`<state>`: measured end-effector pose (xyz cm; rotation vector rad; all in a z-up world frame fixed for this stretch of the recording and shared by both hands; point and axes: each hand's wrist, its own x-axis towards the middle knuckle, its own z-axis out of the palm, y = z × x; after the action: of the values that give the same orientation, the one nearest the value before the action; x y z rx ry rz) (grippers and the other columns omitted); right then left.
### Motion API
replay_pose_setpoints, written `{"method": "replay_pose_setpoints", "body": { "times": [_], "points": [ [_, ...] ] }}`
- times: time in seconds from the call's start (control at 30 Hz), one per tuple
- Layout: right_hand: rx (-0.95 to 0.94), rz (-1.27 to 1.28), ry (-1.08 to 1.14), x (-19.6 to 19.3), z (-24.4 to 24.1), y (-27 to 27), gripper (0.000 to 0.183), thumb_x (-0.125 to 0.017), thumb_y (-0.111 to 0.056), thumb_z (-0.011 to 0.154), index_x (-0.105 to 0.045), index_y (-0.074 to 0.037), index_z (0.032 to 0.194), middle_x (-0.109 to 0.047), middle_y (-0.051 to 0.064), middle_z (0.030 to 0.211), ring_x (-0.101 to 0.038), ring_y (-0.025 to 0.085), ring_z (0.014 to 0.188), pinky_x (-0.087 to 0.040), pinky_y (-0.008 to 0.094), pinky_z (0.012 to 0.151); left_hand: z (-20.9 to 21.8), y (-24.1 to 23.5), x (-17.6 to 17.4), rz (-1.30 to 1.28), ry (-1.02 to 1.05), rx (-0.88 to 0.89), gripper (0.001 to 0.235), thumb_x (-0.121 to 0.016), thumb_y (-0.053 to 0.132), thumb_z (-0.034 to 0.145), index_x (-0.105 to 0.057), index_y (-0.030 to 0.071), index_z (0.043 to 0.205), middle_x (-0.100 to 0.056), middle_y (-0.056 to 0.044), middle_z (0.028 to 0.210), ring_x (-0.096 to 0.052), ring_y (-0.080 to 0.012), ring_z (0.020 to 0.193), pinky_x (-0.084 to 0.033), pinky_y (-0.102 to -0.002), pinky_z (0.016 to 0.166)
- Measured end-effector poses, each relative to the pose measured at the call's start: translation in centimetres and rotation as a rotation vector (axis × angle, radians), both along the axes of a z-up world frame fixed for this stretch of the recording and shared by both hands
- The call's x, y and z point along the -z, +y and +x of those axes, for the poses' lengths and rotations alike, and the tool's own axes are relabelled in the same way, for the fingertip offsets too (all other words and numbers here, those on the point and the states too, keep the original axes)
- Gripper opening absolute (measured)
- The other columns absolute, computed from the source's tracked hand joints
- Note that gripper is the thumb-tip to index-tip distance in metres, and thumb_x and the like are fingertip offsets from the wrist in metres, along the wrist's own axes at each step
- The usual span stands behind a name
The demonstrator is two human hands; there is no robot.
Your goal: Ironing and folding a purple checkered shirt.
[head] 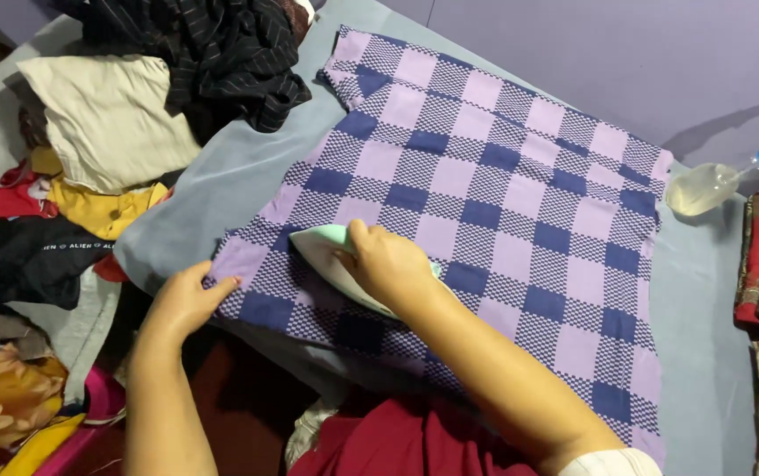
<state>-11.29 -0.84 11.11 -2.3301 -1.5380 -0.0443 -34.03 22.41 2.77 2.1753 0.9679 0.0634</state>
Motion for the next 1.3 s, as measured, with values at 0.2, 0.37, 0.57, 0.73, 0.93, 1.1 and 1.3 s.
{"method": "replay_pose_setpoints", "body": {
  "times": [0.2,0.37,0.57,0.73,0.93,1.1,1.3],
  "points": [
    [0.211,-0.118,-0.033,-0.9,2.3,-11.7,0.038,-0.068,-0.043,0.092,-0.055,-0.008,0.097,-0.069,0.016,0.078,-0.068,0.039,0.064,-0.054,0.050,0.052,-0.1,-1.4,4.2,-0.017,-0.431,-0.320,0.033,-0.071,0.028,0.099,-0.066,-0.004,0.104,-0.067,-0.016,0.079,-0.057,-0.0161,0.073,-0.049,-0.038,0.069],
    [0.449,-0.124,-0.068,-1.5,3.7,-26.1,0.040,-0.075,-0.044,0.084,-0.056,-0.009,0.089,-0.067,0.014,0.076,-0.067,0.038,0.066,-0.052,0.049,0.055,-1.1,0.4,4.0,-0.256,-0.366,-0.262,0.030,-0.069,0.027,0.101,-0.071,-0.002,0.104,-0.067,-0.006,0.081,-0.056,-0.0120,0.073,-0.048,-0.034,0.067],
    [0.479,-0.196,-0.082,-1.4,5.0,-37.9,0.040,-0.081,-0.044,0.075,-0.065,-0.012,0.095,-0.067,0.010,0.071,-0.068,0.033,0.063,-0.052,0.045,0.056,-2.7,2.0,0.8,-0.560,-0.109,0.072,0.030,-0.074,0.018,0.086,-0.076,-0.001,0.109,-0.076,0.000,0.093,-0.064,-0.0082,0.083,-0.051,-0.027,0.078],
    [0.179,-0.065,-0.126,-2.1,4.7,-36.0,0.039,-0.082,-0.038,0.069,-0.066,-0.009,0.090,-0.068,0.008,0.070,-0.067,0.031,0.060,-0.051,0.043,0.051,-3.4,2.6,5.5,-0.484,-0.505,-0.003,0.021,-0.067,0.018,0.102,-0.069,-0.001,0.109,-0.069,0.000,0.095,-0.058,-0.0066,0.088,-0.047,-0.024,0.080],
    [-0.016,-0.034,-0.147,-2.1,1.5,-24.5,0.043,-0.082,-0.046,0.077,-0.059,-0.009,0.080,-0.061,0.006,0.065,-0.064,0.029,0.056,-0.050,0.042,0.048,-1.6,1.3,4.5,-0.556,-0.671,-0.341,0.015,-0.063,0.020,0.109,-0.066,0.005,0.109,-0.071,-0.003,0.097,-0.063,-0.0092,0.079,-0.050,-0.025,0.071],
    [0.157,0.009,-0.155,-1.4,-1.2,-17.8,0.041,-0.076,-0.048,0.085,-0.058,-0.011,0.087,-0.063,0.007,0.068,-0.067,0.027,0.058,-0.052,0.041,0.046,-2.4,3.6,9.1,-0.534,-0.532,-0.367,0.021,-0.064,0.020,0.109,-0.070,0.000,0.109,-0.071,-0.004,0.092,-0.062,-0.0102,0.074,-0.048,-0.026,0.067],
    [0.517,-0.080,0.015,-1.9,3.8,-24.2,0.037,-0.070,-0.044,0.090,-0.057,-0.010,0.095,-0.070,0.016,0.080,-0.069,0.039,0.069,-0.055,0.051,0.058,-4.2,5.5,12.1,-0.495,-0.461,-0.386,0.026,-0.065,0.020,0.110,-0.070,-0.005,0.107,-0.071,-0.006,0.093,-0.062,-0.0115,0.075,-0.048,-0.026,0.068]
  ]
}}
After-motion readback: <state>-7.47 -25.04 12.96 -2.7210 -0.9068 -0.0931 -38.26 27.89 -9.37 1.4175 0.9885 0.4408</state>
